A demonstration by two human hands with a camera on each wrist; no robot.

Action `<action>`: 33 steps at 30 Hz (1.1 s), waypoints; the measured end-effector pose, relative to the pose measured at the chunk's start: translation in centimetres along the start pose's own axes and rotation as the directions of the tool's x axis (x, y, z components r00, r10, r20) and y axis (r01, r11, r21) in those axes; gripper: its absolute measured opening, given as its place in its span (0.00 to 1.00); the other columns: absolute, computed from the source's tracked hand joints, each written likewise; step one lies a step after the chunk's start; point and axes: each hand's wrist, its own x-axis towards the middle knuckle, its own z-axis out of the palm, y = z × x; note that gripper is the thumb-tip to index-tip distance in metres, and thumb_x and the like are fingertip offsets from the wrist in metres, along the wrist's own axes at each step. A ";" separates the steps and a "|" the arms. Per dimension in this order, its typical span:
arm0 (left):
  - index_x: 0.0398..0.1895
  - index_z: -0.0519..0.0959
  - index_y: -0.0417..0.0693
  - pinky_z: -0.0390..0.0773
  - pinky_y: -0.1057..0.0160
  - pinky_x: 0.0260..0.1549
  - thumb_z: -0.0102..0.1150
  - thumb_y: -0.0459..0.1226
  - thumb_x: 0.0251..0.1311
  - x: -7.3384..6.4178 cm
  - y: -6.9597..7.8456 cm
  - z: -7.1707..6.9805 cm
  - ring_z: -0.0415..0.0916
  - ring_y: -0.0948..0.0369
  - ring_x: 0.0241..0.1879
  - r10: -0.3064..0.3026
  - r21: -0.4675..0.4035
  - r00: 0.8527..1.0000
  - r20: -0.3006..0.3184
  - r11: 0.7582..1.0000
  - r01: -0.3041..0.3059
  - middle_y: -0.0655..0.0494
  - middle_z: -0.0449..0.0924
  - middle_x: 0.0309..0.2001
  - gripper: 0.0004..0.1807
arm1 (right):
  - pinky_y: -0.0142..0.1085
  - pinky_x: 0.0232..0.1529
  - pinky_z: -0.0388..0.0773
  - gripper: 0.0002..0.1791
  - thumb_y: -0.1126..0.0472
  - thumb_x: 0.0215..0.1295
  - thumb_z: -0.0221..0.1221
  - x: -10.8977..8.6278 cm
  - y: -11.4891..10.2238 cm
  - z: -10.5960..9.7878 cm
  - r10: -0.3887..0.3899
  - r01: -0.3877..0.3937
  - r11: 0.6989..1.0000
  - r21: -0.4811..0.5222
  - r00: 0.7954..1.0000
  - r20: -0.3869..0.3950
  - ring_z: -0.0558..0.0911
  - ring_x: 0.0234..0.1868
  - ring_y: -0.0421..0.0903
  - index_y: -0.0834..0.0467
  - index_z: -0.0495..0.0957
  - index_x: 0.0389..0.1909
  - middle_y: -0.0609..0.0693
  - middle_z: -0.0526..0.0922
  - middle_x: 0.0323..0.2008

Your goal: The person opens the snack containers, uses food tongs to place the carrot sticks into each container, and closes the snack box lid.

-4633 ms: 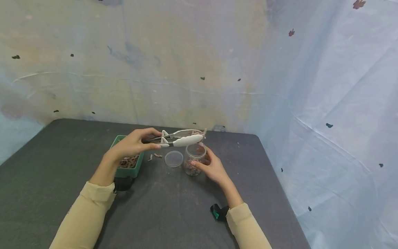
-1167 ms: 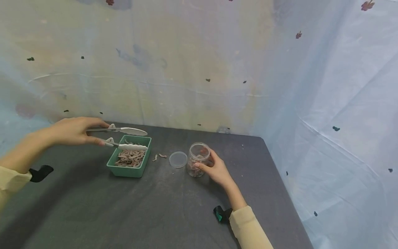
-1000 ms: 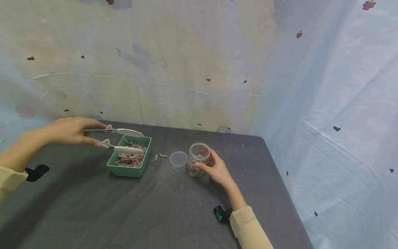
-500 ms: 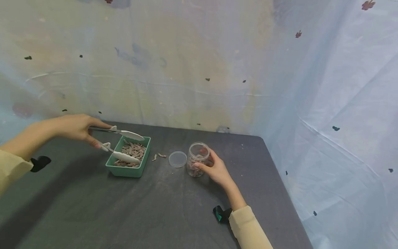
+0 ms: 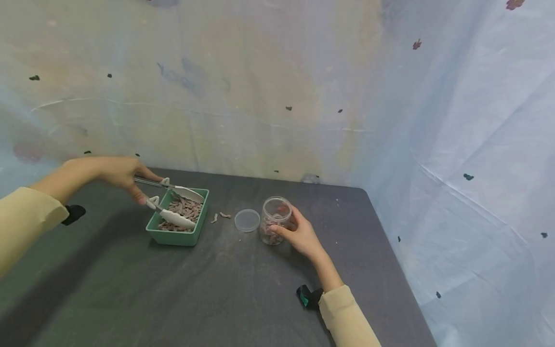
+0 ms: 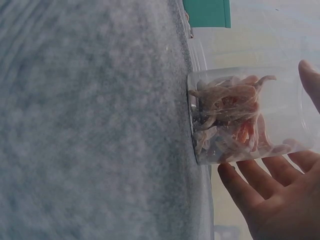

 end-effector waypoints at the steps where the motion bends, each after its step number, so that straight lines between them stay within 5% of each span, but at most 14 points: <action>1: 0.73 0.73 0.42 0.78 0.35 0.53 0.77 0.59 0.52 0.1 -0.1 0.0 0.72 0.31 0.63 -0.002 0.006 1.000 0.015 1.000 0.002 0.25 0.67 0.69 0.50 | 0.55 0.67 0.73 0.43 0.60 0.72 0.67 0.0 0.0 0.0 -0.001 0.001 1.000 -0.002 1.000 0.003 0.73 0.72 0.59 0.56 0.57 0.82 0.57 0.70 0.73; 7: 0.74 0.72 0.41 0.76 0.33 0.55 0.77 0.57 0.54 0.4 -0.4 0.2 0.63 0.26 0.69 -0.027 -0.044 0.998 0.063 0.999 0.030 0.24 0.65 0.71 0.49 | 0.55 0.67 0.74 0.43 0.60 0.72 0.67 -0.2 -0.2 -0.1 0.003 -0.003 1.000 0.008 1.000 0.005 0.73 0.72 0.59 0.56 0.57 0.82 0.58 0.70 0.74; 18: 0.69 0.78 0.43 0.81 0.47 0.44 0.79 0.57 0.50 0.0 0.1 0.7 0.73 0.35 0.64 -0.019 -0.053 1.000 -0.009 0.998 0.018 0.30 0.74 0.67 0.46 | 0.55 0.67 0.73 0.43 0.60 0.72 0.67 -0.2 0.0 -0.2 0.011 -0.011 1.000 0.003 1.000 0.005 0.71 0.73 0.60 0.57 0.56 0.82 0.59 0.69 0.74; 33: 0.63 0.83 0.46 0.79 0.34 0.50 0.76 0.58 0.54 -1.0 0.7 1.4 0.78 0.39 0.60 0.000 0.027 0.993 -0.120 1.000 0.004 0.44 0.82 0.60 0.38 | 0.55 0.66 0.74 0.41 0.60 0.72 0.67 -0.2 0.1 0.0 0.005 -0.005 1.000 0.020 1.000 0.003 0.72 0.72 0.59 0.52 0.59 0.81 0.57 0.70 0.74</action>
